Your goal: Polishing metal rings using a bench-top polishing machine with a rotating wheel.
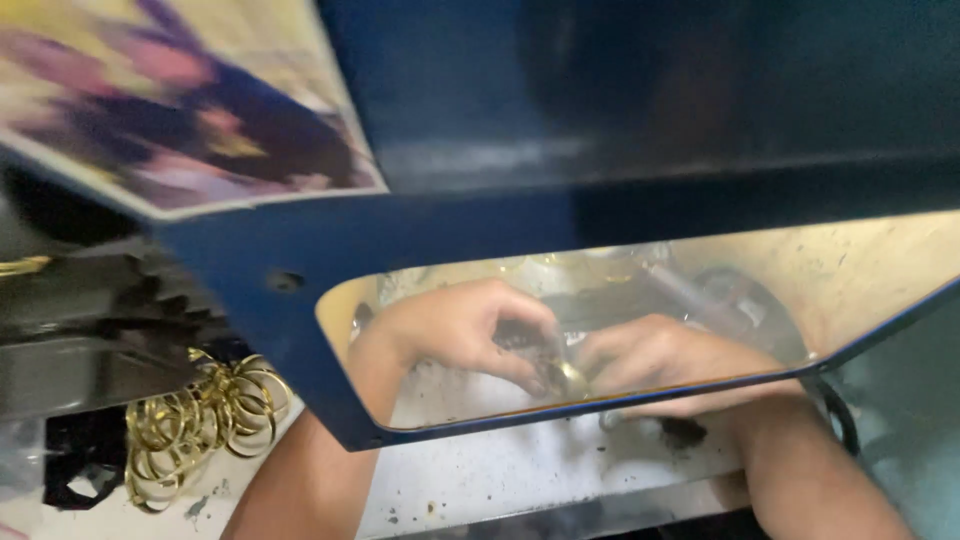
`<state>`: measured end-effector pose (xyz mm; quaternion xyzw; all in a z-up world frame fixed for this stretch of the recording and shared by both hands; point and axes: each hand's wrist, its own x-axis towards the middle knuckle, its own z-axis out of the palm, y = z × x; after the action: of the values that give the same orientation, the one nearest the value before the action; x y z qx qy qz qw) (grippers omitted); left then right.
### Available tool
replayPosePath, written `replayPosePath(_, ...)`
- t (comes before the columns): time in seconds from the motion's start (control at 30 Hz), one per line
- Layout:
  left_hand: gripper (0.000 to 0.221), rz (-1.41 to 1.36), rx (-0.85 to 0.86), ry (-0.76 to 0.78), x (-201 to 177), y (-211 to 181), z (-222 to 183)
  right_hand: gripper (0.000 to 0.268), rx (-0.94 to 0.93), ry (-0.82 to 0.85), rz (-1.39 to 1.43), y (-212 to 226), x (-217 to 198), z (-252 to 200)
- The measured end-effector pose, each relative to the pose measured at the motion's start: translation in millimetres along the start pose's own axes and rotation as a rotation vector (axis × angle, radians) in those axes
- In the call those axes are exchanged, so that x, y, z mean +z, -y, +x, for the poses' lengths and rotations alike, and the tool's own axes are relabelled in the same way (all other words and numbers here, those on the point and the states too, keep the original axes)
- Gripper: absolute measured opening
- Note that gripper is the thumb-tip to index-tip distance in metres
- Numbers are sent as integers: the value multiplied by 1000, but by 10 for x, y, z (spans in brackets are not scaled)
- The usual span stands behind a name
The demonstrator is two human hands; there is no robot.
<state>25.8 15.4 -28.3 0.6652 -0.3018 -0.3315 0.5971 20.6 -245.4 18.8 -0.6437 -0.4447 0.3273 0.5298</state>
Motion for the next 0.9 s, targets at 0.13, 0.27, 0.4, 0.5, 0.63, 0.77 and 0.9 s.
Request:
replayPosePath(0.13,30,67,-23,68,54,214,136,20,65,133,-39,-94,9,41)
replayPosePath(0.27,26,103,-66,89,41,190,168,30,79,172,-132,-91,-2,99)
replayPosePath(0.4,22,107,-129,107,24,27,174,31,62,187,-162,-69,-30,122)
replayPosePath(0.5,30,98,-127,100,21,93,189,30,87,174,-148,-70,-35,138)
replayPosePath(0.63,35,112,-131,69,66,51,211,27,120,143,-136,-133,-32,55)
replayPosePath(0.77,51,92,-164,-261,38,-200,150,15,68,-234,-230,-87,-20,-52)
replayPosePath(0.9,61,128,-131,-522,165,-589,106,9,90,-598,-547,35,6,-47)
